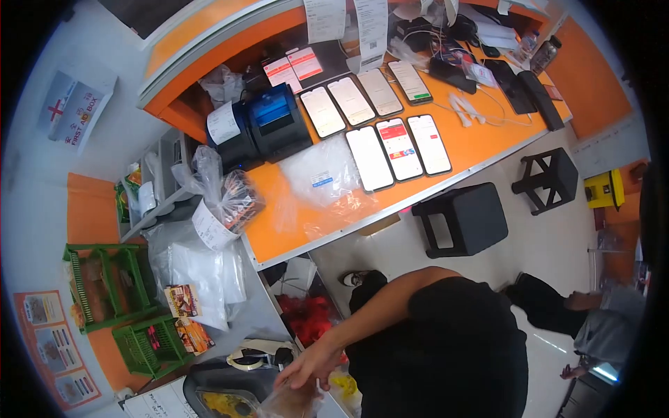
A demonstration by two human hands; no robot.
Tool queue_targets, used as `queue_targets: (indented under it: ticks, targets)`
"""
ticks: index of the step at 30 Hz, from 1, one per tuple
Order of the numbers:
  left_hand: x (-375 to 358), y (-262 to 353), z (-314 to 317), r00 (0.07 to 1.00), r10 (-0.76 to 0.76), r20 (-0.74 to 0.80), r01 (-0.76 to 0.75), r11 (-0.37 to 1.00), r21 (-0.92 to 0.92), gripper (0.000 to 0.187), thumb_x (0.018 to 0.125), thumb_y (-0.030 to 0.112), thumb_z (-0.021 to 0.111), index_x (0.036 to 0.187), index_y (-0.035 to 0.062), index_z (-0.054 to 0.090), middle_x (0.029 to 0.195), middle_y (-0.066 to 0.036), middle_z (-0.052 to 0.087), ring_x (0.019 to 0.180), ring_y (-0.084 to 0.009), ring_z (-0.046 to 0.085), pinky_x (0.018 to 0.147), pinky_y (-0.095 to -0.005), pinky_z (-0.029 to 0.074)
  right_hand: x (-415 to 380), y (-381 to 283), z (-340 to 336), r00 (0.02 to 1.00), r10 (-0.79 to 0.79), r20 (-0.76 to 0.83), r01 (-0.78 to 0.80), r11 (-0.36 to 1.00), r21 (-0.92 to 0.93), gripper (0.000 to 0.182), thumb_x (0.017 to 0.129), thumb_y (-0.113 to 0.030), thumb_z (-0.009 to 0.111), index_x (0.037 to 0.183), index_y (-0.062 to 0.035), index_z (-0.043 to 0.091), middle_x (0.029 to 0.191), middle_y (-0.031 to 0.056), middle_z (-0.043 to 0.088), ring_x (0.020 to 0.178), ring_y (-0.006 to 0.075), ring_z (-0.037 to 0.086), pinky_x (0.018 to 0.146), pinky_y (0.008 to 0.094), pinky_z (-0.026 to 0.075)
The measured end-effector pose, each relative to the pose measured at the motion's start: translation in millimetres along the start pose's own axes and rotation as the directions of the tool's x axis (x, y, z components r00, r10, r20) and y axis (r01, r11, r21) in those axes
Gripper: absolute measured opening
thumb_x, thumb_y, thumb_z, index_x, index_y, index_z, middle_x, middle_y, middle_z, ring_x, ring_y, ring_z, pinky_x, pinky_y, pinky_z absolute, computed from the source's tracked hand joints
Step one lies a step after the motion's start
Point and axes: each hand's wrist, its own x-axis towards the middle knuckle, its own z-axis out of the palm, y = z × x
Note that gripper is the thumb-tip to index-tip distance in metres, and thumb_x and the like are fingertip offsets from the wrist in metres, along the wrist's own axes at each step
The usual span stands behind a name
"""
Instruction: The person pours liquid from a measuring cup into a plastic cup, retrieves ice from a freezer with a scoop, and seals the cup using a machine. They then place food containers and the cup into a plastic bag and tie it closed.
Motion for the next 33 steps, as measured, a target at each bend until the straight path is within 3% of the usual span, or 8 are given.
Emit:
queue_targets:
  ticks: [8, 10, 13, 22, 24, 29, 31, 33]
  targets:
    - [-13.7, -4.3, -27.1, 1.0, -0.01, -0.015, 0.012, 0.997, 0.077, 0.032, 0.085, 0.035, 0.064, 0.08, 0.0038, 0.059, 0.073, -0.013, 0.058, 0.068, -0.0315, 0.058, 0.059, -0.0423, 0.045, 41.2, -1.0, 30.2, 0.799, -0.497, 0.338, 0.595, 0.575, -0.562, 0.064, 0.092, -0.038, 0.062, 0.145, -0.0203, 0.031, 0.14, 0.008, 0.04, 0.109, 0.0276, 0.057, 0.078, 0.0429, 0.054]
    - [-26.3, -12.4, -43.4, 0.999, -0.03, -0.023, 0.032, 0.995, 0.099, 0.032, 0.085, 0.035, 0.064, 0.08, 0.0038, 0.059, 0.073, -0.013, 0.058, 0.068, -0.0318, 0.059, 0.059, -0.0426, 0.045, 27.9, -12.0, 35.8, 0.986, 0.116, 0.123, -0.126, 0.99, 0.071, 0.069, 0.092, -0.062, 0.045, 0.146, -0.0208, 0.031, 0.143, 0.0116, 0.038, 0.102, 0.0405, 0.062, 0.076, 0.0477, 0.054]
    - [-66.0, -16.8, -82.2, 0.991, -0.136, -0.014, 0.137, 0.976, 0.167, 0.033, 0.085, 0.036, 0.063, 0.079, 0.0039, 0.059, 0.073, -0.013, 0.058, 0.068, -0.0323, 0.059, 0.059, -0.0431, 0.045, 32.0, 1.0, 27.1, 0.889, 0.434, 0.148, -0.424, 0.901, -0.092, 0.072, 0.092, -0.066, 0.04, 0.144, -0.0177, 0.034, 0.13, 0.0154, 0.048, 0.085, 0.0352, 0.067, 0.064, 0.043, 0.055]
    - [-176.3, -17.1, -65.6, 0.92, -0.089, -0.383, -0.025, 0.959, -0.283, 0.019, 0.081, 0.003, 0.059, 0.067, 0.0049, 0.046, 0.057, -0.007, 0.041, 0.048, -0.0248, 0.045, 0.044, -0.0353, 0.035, 43.2, 62.9, 59.3, 0.862, -0.19, 0.47, 0.505, 0.243, -0.829, 0.065, 0.09, -0.014, 0.066, 0.145, -0.0126, 0.032, 0.14, 0.0158, 0.044, 0.121, 0.0324, 0.052, 0.096, 0.0414, 0.049]
    - [-204.4, -25.3, -64.8, 0.888, -0.077, -0.454, -0.046, 0.967, -0.252, 0.018, 0.078, 0.0, 0.06, 0.068, 0.0043, 0.046, 0.059, -0.008, 0.044, 0.05, -0.0251, 0.048, 0.046, -0.0353, 0.039, 48.6, 89.5, 68.5, 0.959, 0.245, -0.144, -0.205, 0.947, 0.245, 0.068, 0.091, -0.026, 0.065, 0.147, -0.014, 0.029, 0.14, 0.0157, 0.044, 0.119, 0.0346, 0.053, 0.092, 0.0415, 0.05]
    - [-294.7, -63.4, -76.1, 0.933, -0.256, -0.254, 0.214, 0.96, -0.181, 0.013, 0.076, 0.006, 0.064, 0.073, 0.0039, 0.051, 0.066, -0.011, 0.052, 0.056, -0.0307, 0.054, 0.05, -0.0385, 0.043, 75.4, 159.4, 67.7, 0.687, 0.714, -0.133, -0.724, 0.657, -0.211, 0.062, 0.09, -0.025, 0.066, 0.143, -0.0156, 0.036, 0.135, 0.0172, 0.044, 0.121, 0.0321, 0.049, 0.093, 0.0442, 0.047]
    - [-322.4, -75.8, -74.5, 0.856, -0.481, -0.187, 0.406, 0.851, -0.332, 0.011, 0.085, 0.007, 0.059, 0.076, 0.0041, 0.053, 0.066, -0.012, 0.05, 0.058, -0.0329, 0.053, 0.053, -0.0405, 0.043, 89.7, 188.7, 74.4, 0.952, 0.141, 0.272, 0.221, 0.302, -0.928, 0.051, 0.082, -0.013, 0.07, 0.129, -0.0161, 0.049, 0.134, 0.0186, 0.043, 0.121, 0.0348, 0.046, 0.092, 0.0444, 0.047]
    - [-332.4, -95.3, -71.4, 0.798, -0.57, -0.198, 0.483, 0.8, -0.356, 0.012, 0.086, 0.007, 0.058, 0.076, 0.0034, 0.052, 0.067, -0.013, 0.05, 0.06, -0.0333, 0.053, 0.054, -0.041, 0.043, 100.0, 227.4, 57.1, 0.904, 0.086, 0.419, 0.4, 0.18, -0.899, 0.055, 0.073, -0.005, 0.073, 0.122, -0.0134, 0.051, 0.133, 0.0188, 0.04, 0.122, 0.0359, 0.045, 0.095, 0.0448, 0.045]
